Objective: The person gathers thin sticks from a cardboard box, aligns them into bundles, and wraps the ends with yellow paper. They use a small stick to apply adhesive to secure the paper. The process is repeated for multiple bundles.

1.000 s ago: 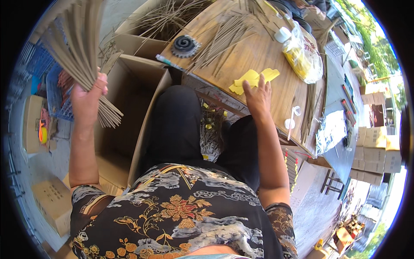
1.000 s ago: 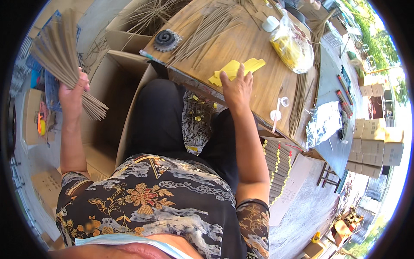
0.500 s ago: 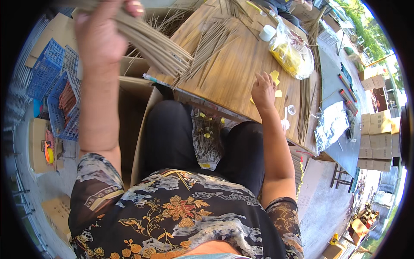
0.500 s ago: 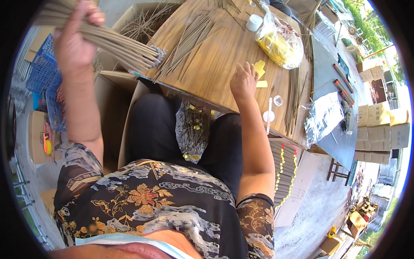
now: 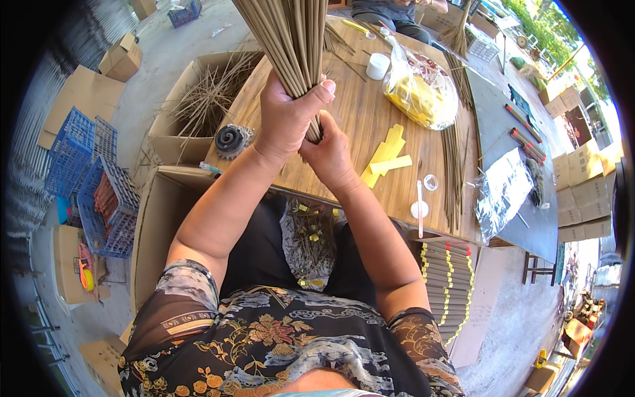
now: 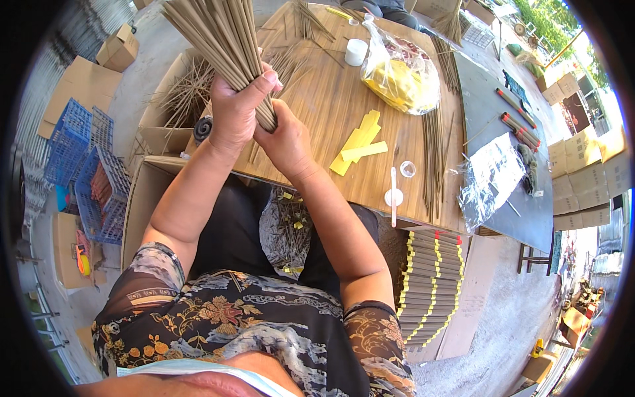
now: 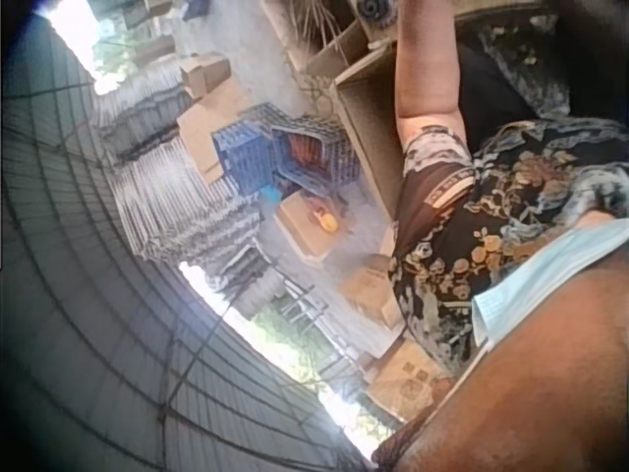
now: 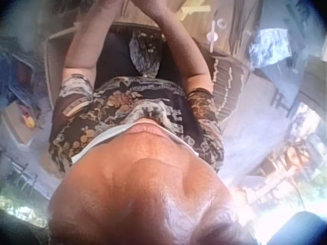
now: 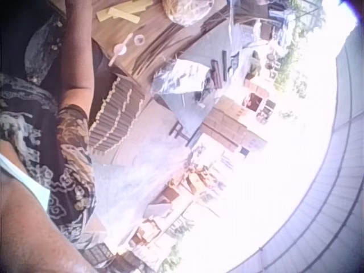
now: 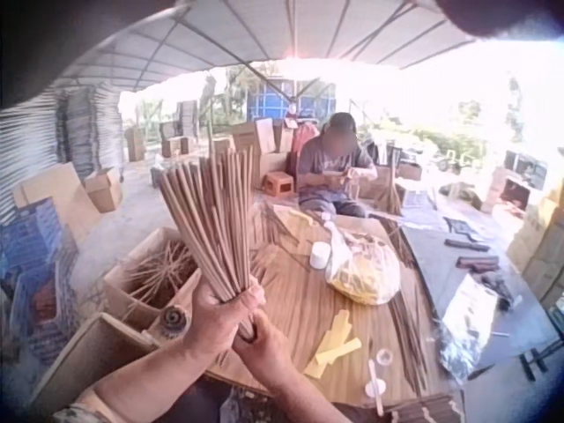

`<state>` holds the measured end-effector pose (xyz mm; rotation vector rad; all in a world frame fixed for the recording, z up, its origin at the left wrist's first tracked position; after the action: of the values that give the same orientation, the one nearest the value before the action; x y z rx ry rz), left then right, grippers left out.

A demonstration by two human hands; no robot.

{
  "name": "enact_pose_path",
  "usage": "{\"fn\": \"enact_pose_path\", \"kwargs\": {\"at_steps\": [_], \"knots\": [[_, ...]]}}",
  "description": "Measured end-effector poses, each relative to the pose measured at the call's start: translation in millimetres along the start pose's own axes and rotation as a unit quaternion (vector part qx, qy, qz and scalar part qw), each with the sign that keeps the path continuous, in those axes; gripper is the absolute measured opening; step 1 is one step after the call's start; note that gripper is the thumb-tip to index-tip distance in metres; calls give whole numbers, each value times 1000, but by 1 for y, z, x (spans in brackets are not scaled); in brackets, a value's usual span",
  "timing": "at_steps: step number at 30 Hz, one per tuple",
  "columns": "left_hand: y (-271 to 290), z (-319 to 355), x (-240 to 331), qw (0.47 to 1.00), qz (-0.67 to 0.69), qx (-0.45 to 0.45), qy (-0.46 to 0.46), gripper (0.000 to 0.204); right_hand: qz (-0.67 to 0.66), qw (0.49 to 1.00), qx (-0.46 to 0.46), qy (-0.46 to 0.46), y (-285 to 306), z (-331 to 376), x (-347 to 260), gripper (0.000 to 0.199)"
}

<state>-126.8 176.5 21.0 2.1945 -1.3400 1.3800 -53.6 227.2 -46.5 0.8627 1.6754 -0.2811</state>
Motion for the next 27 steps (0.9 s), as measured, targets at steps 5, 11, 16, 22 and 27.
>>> {"fn": "enact_pose_path", "kwargs": {"at_steps": [5, 11, 16, 22, 27], "knots": [[-6, 5, -19, 998, -20, 55, 12, 26, -6, 999, 45, 7, -6, 3, 25, 36], [-11, 10, -14, 996, -65, 49, -28, 29, -33, 989, 106, 97, -8, 3, 27, 33], [-7, 11, -12, 996, -60, 54, -30, 26, -14, 994, 79, 71, -11, 4, 26, 29], [26, -10, 8, 988, 93, 122, 25, 22, 51, 993, -104, 25, -4, 10, 9, 22], [49, -6, -2, 932, 243, 72, 259, 29, -282, 892, -257, -242, -2, 40, -19, 15]]}}
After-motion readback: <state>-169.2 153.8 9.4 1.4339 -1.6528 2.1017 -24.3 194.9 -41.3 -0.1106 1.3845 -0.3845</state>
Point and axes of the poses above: each hand's wrist, its own z-axis away from the middle knuckle, its own y-axis out of the back of the hand, x = y × z, the point moved 2 cm from there along -z, towards the middle knuckle, and after that the axes turned 1 degree about -z, right-handed, at the moved point
